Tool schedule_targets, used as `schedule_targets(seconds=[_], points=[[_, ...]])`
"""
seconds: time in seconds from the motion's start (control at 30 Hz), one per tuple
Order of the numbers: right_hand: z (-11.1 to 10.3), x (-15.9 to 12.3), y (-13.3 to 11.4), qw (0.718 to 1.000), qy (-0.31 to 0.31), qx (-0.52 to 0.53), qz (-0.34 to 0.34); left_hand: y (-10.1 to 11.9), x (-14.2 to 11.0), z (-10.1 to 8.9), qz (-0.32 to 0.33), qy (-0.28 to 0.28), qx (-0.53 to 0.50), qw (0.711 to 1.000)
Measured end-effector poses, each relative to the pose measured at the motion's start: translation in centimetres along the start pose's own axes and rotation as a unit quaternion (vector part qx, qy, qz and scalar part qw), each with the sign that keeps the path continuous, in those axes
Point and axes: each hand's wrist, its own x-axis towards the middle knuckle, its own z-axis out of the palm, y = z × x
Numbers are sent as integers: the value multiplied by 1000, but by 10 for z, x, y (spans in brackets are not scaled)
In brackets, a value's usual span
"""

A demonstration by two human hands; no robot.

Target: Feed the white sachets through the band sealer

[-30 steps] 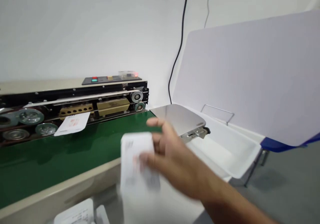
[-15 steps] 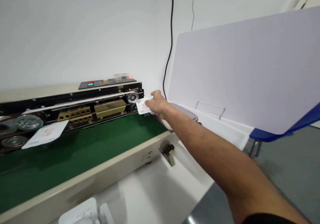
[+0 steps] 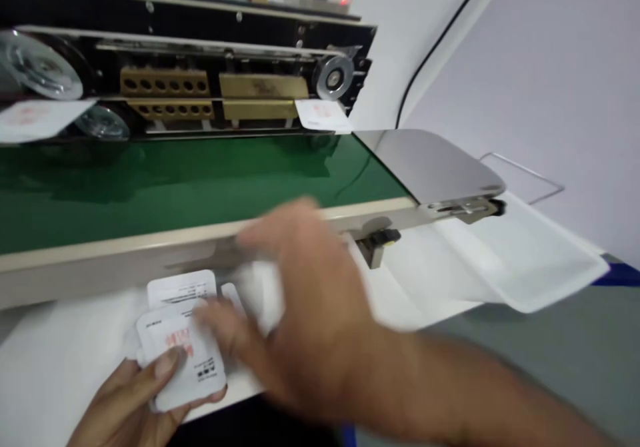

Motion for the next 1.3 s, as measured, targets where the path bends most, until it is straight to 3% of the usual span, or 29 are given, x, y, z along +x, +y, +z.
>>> schedule_targets(seconds=[0.07,0.13,0.23,0.33,0.47,0.57,0.67,0.73,0.8,0.9,1.0,1.07,1.2,1.23,1.3], points=[[24,-36,-22,991,-90,91,-29,1,0,1,-20,-59,-49,997],[49,-59,-33,981,-127,147,4,2,0,0,-32,-94,-91,991],[75,-72,-37,976,-93,184,75,4,0,1,-14,-82,-102,991],[83,-73,-36,972,-74,197,103,7,1,4,4,-64,-101,993],[79,-78,-28,957,-91,208,181,9,2,8,19,-64,-96,993],[73,-83,-22,922,-92,282,248,8,2,7,23,-51,-50,997],[60,-81,-15,888,-83,358,275,7,2,6,23,-57,-18,998],[47,-76,-10,882,-87,371,277,7,3,7,24,-57,-5,998],[32,-69,-4,887,-117,360,266,7,3,7,25,-58,13,998],[16,-61,6,896,-214,304,241,7,2,7,21,-68,32,997],[15,-56,7,895,-281,274,214,4,1,5,5,-87,32,996],[22,-54,1,893,-224,319,225,2,1,4,9,-90,35,995],[42,-53,-23,869,30,400,289,-2,3,4,41,-89,45,994],[47,-54,-28,866,59,403,290,-2,4,5,42,-99,45,993],[56,-57,-36,871,58,410,265,-4,7,4,35,-104,51,993]])
